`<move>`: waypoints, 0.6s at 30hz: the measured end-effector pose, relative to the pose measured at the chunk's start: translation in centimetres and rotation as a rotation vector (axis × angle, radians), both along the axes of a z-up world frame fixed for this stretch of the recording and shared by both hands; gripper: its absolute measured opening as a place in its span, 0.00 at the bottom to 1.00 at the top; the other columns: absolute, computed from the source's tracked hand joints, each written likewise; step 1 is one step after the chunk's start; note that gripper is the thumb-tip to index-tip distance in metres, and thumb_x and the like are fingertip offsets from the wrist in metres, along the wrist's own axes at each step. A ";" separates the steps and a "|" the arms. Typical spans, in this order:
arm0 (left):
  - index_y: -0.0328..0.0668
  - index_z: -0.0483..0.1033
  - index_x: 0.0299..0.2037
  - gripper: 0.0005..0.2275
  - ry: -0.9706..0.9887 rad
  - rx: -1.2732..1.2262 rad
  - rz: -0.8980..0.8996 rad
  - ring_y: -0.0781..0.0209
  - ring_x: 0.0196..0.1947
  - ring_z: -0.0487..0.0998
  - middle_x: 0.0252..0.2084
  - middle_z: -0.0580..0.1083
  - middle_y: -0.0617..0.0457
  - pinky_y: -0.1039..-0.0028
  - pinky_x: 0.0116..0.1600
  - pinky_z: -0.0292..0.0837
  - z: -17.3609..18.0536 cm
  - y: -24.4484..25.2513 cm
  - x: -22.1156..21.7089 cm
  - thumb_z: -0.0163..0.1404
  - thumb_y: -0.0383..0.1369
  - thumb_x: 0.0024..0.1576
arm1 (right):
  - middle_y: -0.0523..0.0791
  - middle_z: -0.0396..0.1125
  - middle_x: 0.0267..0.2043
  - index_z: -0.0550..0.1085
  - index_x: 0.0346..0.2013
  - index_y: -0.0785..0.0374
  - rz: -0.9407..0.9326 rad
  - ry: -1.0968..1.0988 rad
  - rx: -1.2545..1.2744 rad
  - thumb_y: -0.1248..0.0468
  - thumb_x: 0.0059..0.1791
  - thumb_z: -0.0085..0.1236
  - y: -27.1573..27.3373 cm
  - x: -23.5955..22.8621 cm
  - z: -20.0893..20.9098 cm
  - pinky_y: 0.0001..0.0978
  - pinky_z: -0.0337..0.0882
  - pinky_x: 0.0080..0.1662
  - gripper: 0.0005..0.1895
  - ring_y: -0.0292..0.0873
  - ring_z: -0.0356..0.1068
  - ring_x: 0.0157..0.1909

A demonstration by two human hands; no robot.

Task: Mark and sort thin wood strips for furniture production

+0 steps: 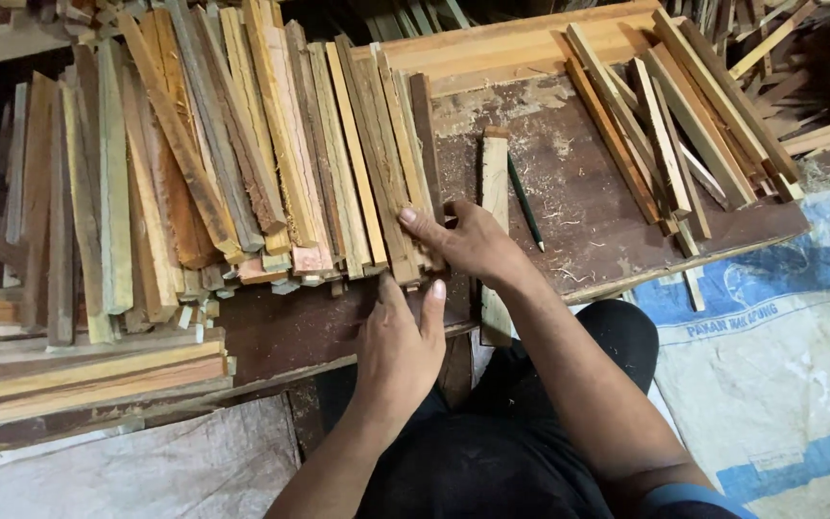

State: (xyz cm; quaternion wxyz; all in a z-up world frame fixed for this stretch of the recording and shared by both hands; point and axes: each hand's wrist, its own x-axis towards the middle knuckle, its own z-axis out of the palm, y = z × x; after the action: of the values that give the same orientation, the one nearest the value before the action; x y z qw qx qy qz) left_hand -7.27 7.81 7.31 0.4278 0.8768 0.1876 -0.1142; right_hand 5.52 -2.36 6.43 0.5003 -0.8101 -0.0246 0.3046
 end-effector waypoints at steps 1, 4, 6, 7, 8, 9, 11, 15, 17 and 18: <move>0.17 0.50 0.69 0.36 0.000 -0.002 0.001 0.24 0.59 0.72 0.57 0.67 0.15 0.40 0.56 0.73 0.3 -0.2 -0.1 0.31 0.53 0.66 | 0.59 0.71 0.39 0.58 0.67 0.80 0.001 0.000 -0.002 0.34 0.48 0.56 0.0 -0.1 -0.4 0.47 0.76 0.53 0.53 0.54 0.74 0.42; 0.17 0.51 0.69 0.33 -0.039 -0.072 0.014 0.24 0.57 0.74 0.57 0.67 0.15 0.40 0.55 0.75 1.2 -0.9 -0.1 0.34 0.48 0.68 | 0.65 0.71 0.46 0.67 0.58 0.81 -0.108 -0.080 0.027 0.34 0.43 0.64 0.3 0.0 -1.4 0.49 0.76 0.49 0.52 0.59 0.75 0.51; 0.17 0.52 0.69 0.30 -0.029 -0.032 -0.026 0.25 0.57 0.75 0.55 0.69 0.16 0.41 0.53 0.75 1.5 -1.4 0.2 0.33 0.44 0.69 | 0.67 0.69 0.44 0.69 0.55 0.81 -0.177 -0.057 0.079 0.35 0.41 0.67 0.5 0.1 -2.0 0.49 0.78 0.41 0.51 0.58 0.75 0.47; 0.17 0.52 0.69 0.30 -0.032 -0.033 -0.024 0.25 0.57 0.75 0.55 0.69 0.16 0.41 0.53 0.75 1.4 -1.6 0.2 0.33 0.44 0.69 | 0.67 0.69 0.44 0.69 0.55 0.81 -0.174 -0.060 0.079 0.35 0.41 0.67 0.5 0.1 -1.6 0.49 0.78 0.41 0.51 0.58 0.75 0.47; 0.17 0.53 0.68 0.30 -0.069 0.008 -0.053 0.25 0.57 0.74 0.57 0.68 0.16 0.41 0.54 0.74 1.2 -1.7 0.2 0.34 0.45 0.68 | 0.70 0.64 0.53 0.58 0.64 0.78 -0.159 -0.037 0.104 0.36 0.39 0.69 0.5 0.1 -1.1 0.55 0.77 0.45 0.58 0.64 0.71 0.54; 0.18 0.54 0.68 0.30 -0.107 0.049 -0.081 0.25 0.58 0.74 0.58 0.67 0.15 0.41 0.55 0.73 1.1 -1.9 0.3 0.36 0.45 0.67 | 0.73 0.59 0.62 0.47 0.73 0.75 -0.144 -0.015 0.130 0.36 0.37 0.70 0.4 0.2 -0.7 0.62 0.76 0.50 0.67 0.69 0.67 0.61; 0.18 0.54 0.68 0.31 -0.122 0.046 -0.078 0.24 0.57 0.74 0.57 0.67 0.16 0.41 0.54 0.74 0.5 -2.1 0.3 0.36 0.47 0.67 | 0.74 0.60 0.60 0.48 0.72 0.78 -0.144 -0.001 0.177 0.38 0.36 0.72 1.2 0.1 -0.6 0.63 0.75 0.51 0.67 0.70 0.67 0.60; 0.21 0.55 0.67 0.27 -0.233 -0.055 0.003 0.28 0.53 0.78 0.54 0.70 0.20 0.45 0.52 0.77 -0.6 -1.8 0.6 0.33 0.43 0.68 | 0.73 0.66 0.49 0.45 0.71 0.81 -0.181 0.094 0.295 0.50 0.40 0.73 0.3 1.6 -3.8 0.60 0.77 0.46 0.62 0.66 0.73 0.45; 0.20 0.50 0.68 0.29 -0.257 -0.100 0.023 0.25 0.55 0.75 0.57 0.67 0.18 0.43 0.53 0.76 -0.5 -1.2 1.0 0.33 0.44 0.67 | 0.71 0.67 0.49 0.52 0.68 0.81 -0.204 0.080 0.345 0.52 0.40 0.72 0.4 1.4 -4.0 0.61 0.76 0.46 0.55 0.66 0.73 0.46; 0.19 0.46 0.69 0.32 -0.286 -0.145 0.043 0.23 0.57 0.73 0.60 0.63 0.15 0.42 0.55 0.75 -0.5 -0.9 1.4 0.33 0.45 0.66 | 0.69 0.68 0.48 0.60 0.65 0.80 -0.228 0.061 0.395 0.54 0.40 0.71 0.4 1.4 -4.2 0.61 0.75 0.45 0.48 0.66 0.73 0.47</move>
State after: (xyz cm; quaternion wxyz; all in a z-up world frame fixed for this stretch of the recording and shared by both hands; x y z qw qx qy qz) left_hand -5.89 6.90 6.83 0.5147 0.8467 0.1345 0.0078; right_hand 6.91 -1.96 2.27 0.6809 -0.6844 0.0230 0.2597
